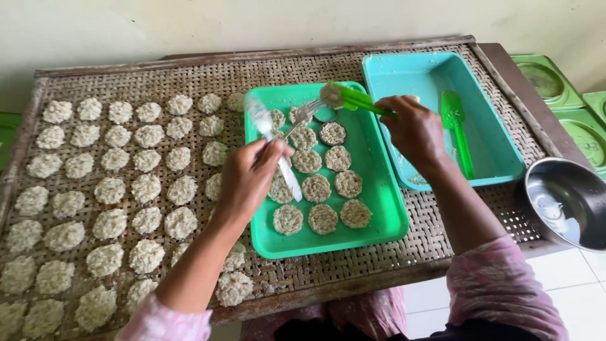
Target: Molding food paste into small patties using a circular mold and a fork
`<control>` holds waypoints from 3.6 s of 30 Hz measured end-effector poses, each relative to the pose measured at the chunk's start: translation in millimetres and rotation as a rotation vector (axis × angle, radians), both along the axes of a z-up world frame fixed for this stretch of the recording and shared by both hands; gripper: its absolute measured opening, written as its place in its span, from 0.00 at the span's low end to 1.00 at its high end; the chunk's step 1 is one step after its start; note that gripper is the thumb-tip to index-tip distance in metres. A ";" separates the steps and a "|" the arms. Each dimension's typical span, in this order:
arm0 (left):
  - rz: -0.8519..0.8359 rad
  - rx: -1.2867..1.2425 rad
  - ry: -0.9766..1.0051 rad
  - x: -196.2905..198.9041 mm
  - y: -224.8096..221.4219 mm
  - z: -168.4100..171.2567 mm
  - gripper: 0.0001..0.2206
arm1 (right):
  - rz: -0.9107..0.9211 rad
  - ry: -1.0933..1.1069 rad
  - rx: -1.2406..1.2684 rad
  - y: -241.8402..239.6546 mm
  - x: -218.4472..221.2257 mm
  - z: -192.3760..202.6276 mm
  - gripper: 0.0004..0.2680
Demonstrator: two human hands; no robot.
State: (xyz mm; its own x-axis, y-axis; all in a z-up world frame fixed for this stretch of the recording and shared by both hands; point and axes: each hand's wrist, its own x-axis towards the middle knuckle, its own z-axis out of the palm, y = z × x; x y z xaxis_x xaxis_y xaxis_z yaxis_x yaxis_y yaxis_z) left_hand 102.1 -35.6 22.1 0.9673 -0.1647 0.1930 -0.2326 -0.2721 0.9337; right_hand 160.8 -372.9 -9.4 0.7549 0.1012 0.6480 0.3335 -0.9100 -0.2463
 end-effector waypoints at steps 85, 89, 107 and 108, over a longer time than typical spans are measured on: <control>-0.098 0.353 -0.046 100.4 -44.3 -34.7 0.10 | 0.277 0.114 0.989 11.2 -17.9 14.2 0.07; -0.105 0.503 -0.031 94.8 -38.6 -34.7 0.09 | 0.186 0.040 0.930 4.9 -17.6 13.9 0.06; -0.039 0.732 -0.172 130.4 -37.7 -48.7 0.11 | 0.365 -0.067 1.245 -1.5 -3.0 9.8 0.07; -0.003 0.745 -0.314 131.6 -38.8 -49.6 0.10 | 0.426 -0.062 1.224 -1.9 -6.0 16.0 0.09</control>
